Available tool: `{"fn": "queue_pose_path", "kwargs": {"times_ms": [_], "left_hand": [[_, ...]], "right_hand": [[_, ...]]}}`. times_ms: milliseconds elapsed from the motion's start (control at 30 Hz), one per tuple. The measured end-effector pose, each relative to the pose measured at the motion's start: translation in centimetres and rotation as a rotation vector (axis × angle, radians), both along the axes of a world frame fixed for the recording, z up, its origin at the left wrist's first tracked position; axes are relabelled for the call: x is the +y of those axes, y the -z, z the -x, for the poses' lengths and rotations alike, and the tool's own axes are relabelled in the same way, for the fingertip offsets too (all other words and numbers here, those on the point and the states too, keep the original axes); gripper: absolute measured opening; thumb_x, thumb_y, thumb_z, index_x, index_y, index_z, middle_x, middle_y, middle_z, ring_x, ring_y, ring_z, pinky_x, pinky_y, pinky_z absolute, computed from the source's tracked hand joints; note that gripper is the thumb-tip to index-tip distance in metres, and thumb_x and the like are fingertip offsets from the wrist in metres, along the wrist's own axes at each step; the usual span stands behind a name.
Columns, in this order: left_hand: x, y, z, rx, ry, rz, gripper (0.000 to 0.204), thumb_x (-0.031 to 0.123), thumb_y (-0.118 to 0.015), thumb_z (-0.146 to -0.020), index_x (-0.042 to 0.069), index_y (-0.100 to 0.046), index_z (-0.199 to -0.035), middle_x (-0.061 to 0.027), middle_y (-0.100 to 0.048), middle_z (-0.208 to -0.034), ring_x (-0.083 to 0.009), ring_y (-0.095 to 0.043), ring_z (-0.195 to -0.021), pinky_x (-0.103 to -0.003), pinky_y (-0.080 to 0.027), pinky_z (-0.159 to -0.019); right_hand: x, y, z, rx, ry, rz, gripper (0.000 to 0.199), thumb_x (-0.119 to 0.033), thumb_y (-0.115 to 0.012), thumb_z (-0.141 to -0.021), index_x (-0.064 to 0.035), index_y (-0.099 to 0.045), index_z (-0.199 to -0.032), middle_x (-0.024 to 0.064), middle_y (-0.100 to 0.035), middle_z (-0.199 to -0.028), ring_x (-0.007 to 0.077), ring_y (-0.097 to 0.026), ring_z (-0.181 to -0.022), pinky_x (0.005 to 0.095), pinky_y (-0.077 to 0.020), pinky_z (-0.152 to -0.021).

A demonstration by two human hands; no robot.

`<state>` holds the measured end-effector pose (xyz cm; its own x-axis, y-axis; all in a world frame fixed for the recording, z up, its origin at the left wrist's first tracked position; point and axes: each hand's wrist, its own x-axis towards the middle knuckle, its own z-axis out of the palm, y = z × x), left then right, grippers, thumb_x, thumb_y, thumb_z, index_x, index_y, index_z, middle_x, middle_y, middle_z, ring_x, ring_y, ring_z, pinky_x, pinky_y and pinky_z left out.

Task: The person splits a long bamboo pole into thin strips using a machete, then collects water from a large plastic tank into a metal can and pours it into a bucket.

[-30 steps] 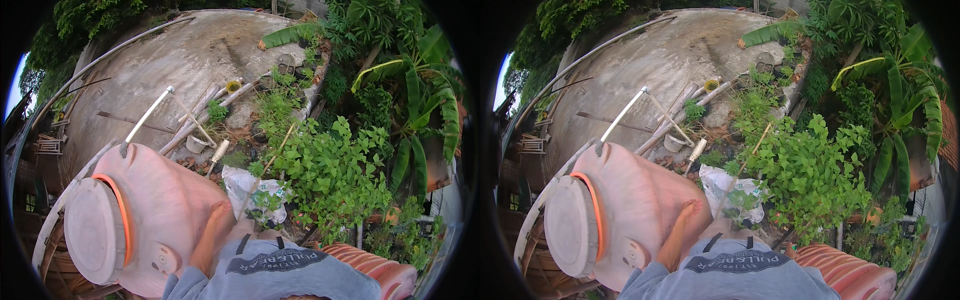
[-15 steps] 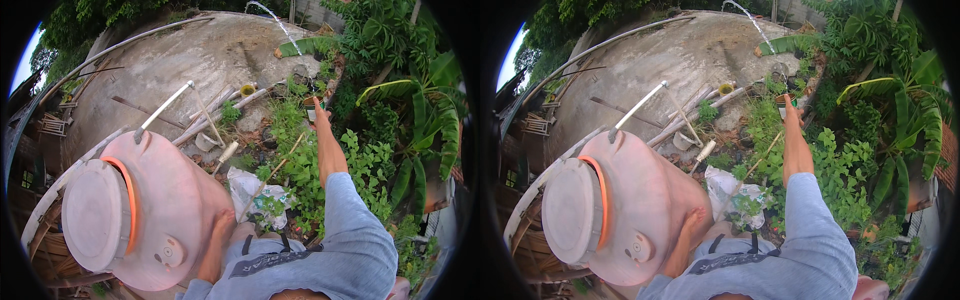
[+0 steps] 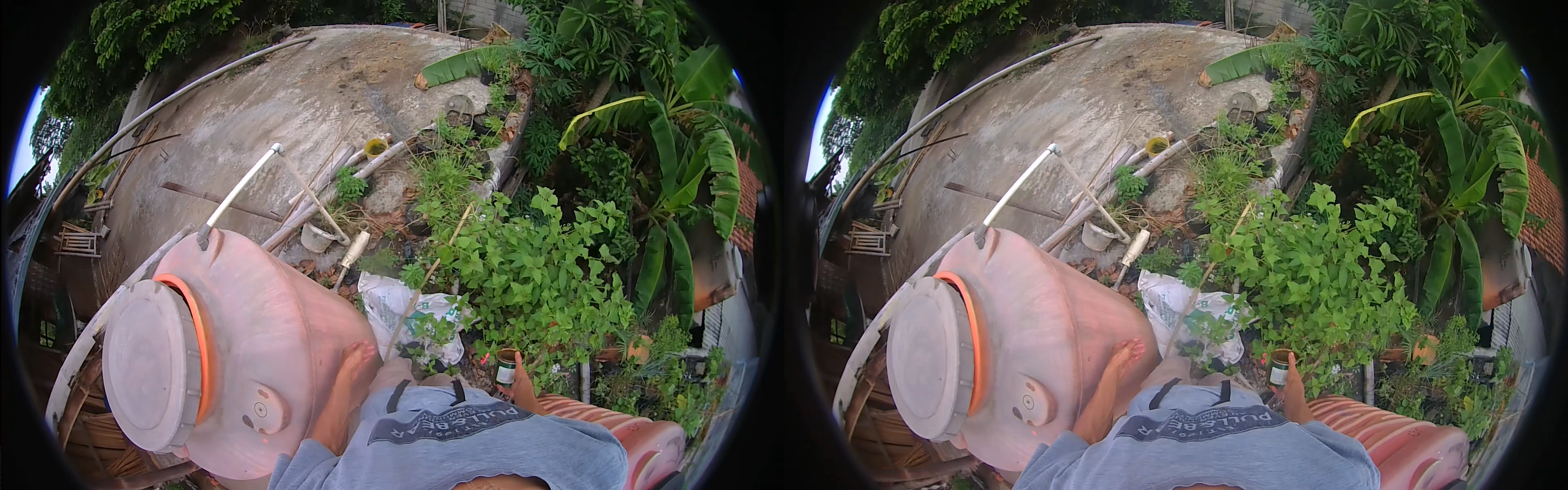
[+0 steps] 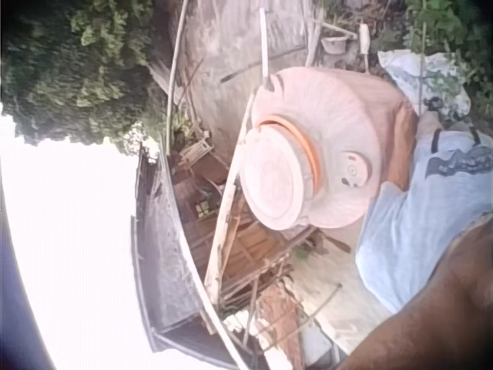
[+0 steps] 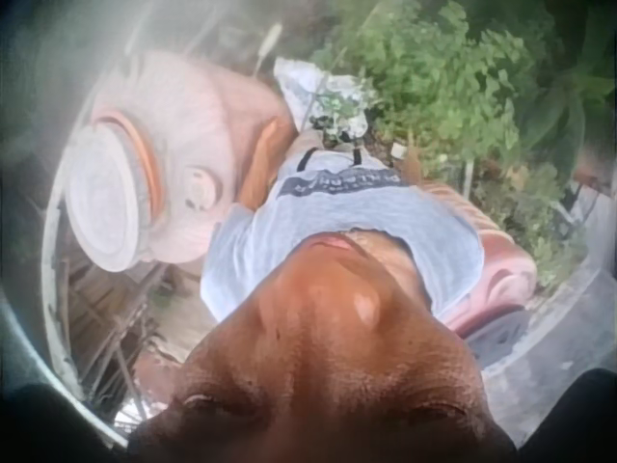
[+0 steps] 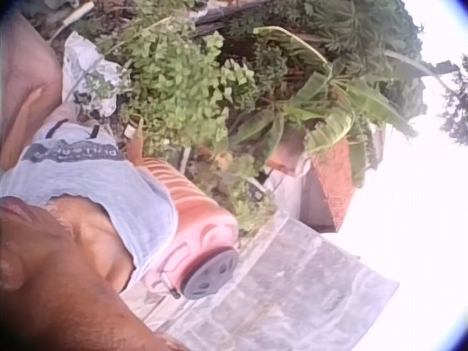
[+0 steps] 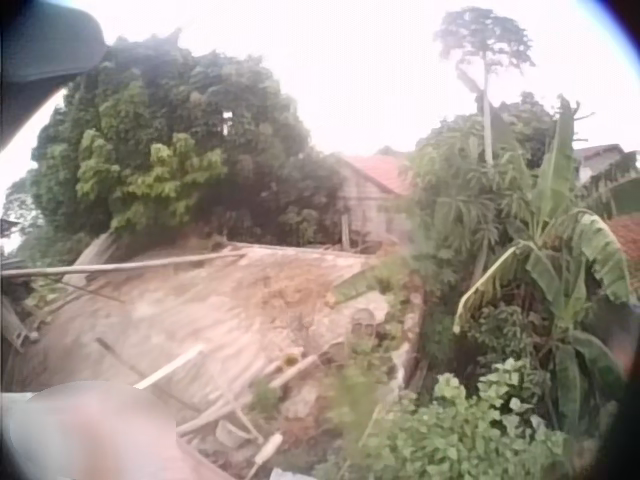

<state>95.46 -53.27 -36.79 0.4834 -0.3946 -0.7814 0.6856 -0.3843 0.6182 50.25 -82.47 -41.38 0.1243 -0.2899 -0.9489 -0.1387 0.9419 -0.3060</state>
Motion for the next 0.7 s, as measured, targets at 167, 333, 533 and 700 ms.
{"fn": "queue_pose_path", "kwargs": {"times_ms": [167, 333, 533, 700], "left_hand": [[7.2, 4.9, 1.9, -0.031, -0.001, -0.157, 0.029, 0.029, -0.062, -0.1, 0.006, -0.065, -0.118, -0.0089, -0.074, -0.104, -0.0181, -0.071, -0.091, -0.032, -0.054, -0.08], [13.2, 5.7, 7.6, -0.013, -0.021, -0.334, 0.03, 0.031, -0.06, -0.101, 0.006, -0.065, -0.117, -0.0105, -0.072, -0.107, -0.0209, -0.07, -0.094, -0.037, -0.056, -0.081], [20.3, 4.2, 16.0, -0.051, -0.214, -0.354, 0.035, 0.039, -0.061, -0.1, 0.006, -0.071, -0.105, -0.0097, -0.072, -0.094, -0.0207, -0.07, -0.079, -0.036, -0.056, -0.066], [25.1, 5.8, 21.0, -0.091, -0.546, -0.307, 0.054, 0.053, -0.048, -0.103, 0.004, -0.068, -0.111, -0.0131, -0.072, -0.095, -0.0253, -0.071, -0.078, -0.038, -0.056, -0.068]], "right_hand": [[9.4, 0.2, 9.4, 0.428, 0.137, -0.131, 0.083, -0.076, -0.071, -0.075, -0.0163, -0.051, -0.129, 0.0143, -0.061, -0.117, 0.0322, -0.061, -0.106, 0.0536, -0.0527, -0.078], [8.3, 0.6, 4.7, 0.775, 0.161, -0.143, 0.098, -0.068, -0.079, -0.073, -0.0191, -0.035, -0.146, 0.0181, -0.051, -0.133, 0.0364, -0.056, -0.114, 0.0566, -0.0519, -0.083], [-13.3, -8.5, -21.3, 0.459, -0.072, 0.468, 0.129, -0.062, -0.087, -0.068, -0.0314, -0.004, -0.161, 0.0246, -0.033, -0.152, 0.0441, -0.05, -0.122, 0.0583, -0.051, -0.089], [-23.8, -20.1, -34.2, 0.127, 0.028, 0.605, 0.129, -0.062, -0.087, -0.068, -0.0183, -0.01, -0.161, 0.0194, -0.031, -0.156, 0.0383, -0.045, -0.13, 0.0568, -0.0518, -0.088]]}}
